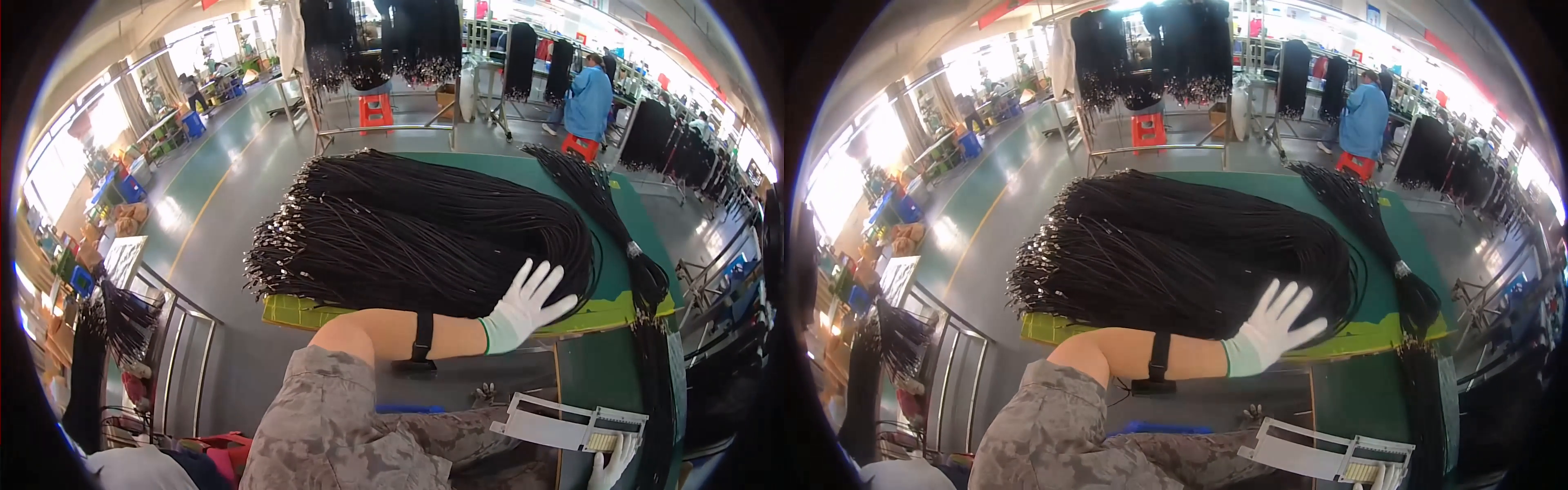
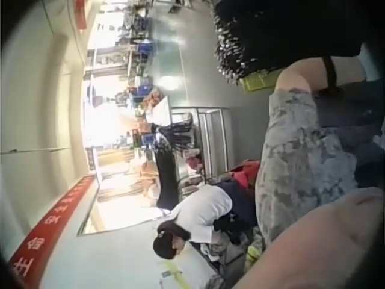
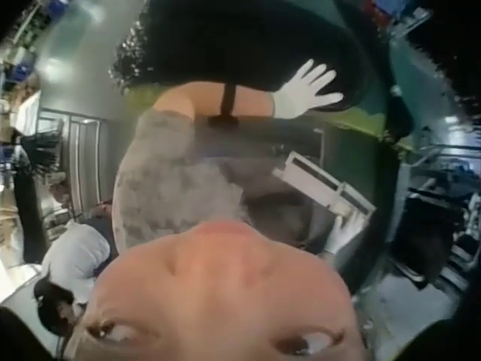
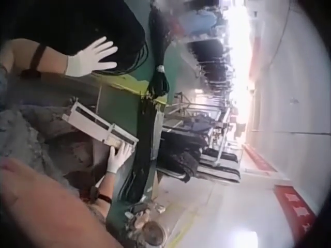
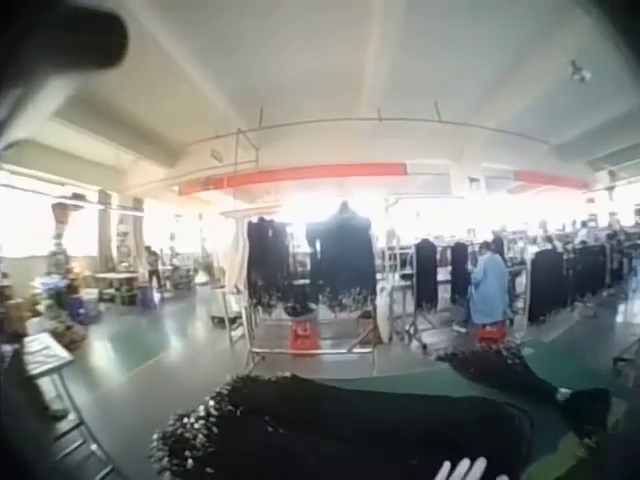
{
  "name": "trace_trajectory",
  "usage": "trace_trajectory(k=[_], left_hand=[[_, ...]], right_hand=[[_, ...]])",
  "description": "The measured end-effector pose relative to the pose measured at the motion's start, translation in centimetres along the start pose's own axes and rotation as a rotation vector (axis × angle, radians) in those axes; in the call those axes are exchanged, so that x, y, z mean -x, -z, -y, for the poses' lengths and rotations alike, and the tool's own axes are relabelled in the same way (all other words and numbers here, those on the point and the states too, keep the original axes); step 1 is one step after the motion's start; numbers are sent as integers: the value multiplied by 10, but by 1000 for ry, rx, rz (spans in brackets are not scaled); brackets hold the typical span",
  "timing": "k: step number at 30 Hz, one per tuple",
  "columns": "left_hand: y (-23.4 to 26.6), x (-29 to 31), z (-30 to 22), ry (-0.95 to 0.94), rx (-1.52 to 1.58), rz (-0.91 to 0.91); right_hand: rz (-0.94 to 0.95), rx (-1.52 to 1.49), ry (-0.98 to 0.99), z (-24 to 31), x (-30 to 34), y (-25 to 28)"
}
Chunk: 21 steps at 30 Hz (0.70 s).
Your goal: Assembling and organizing bundles of black electrical cables into a metal jig at a manufacturing workbench.
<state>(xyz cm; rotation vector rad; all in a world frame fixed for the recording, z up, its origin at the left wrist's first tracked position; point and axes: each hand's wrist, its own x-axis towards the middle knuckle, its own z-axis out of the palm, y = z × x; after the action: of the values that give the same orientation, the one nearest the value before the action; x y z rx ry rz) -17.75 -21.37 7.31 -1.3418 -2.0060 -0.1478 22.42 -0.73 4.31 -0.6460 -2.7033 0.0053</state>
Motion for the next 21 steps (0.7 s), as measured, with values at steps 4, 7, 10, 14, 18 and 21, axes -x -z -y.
trace_trajectory(k=[4,7,10,14,18,21], left_hand=[[22,-35,43,109,182,300],[17,-36,48,167,364,506],[4,-27,43,187,447,593],[14,4,41,111,332,331],[30,30,47,115,277,288],[36,52,54,170,257,306]], right_hand=[[-6,-49,-11,-9,3,-3],[-13,-72,58,4,-10,11],[-31,-75,107,6,-17,15],[-19,-52,120,-5,-8,8],[-4,-19,102,-14,-3,-2],[-86,-27,146,-18,-4,-9]])
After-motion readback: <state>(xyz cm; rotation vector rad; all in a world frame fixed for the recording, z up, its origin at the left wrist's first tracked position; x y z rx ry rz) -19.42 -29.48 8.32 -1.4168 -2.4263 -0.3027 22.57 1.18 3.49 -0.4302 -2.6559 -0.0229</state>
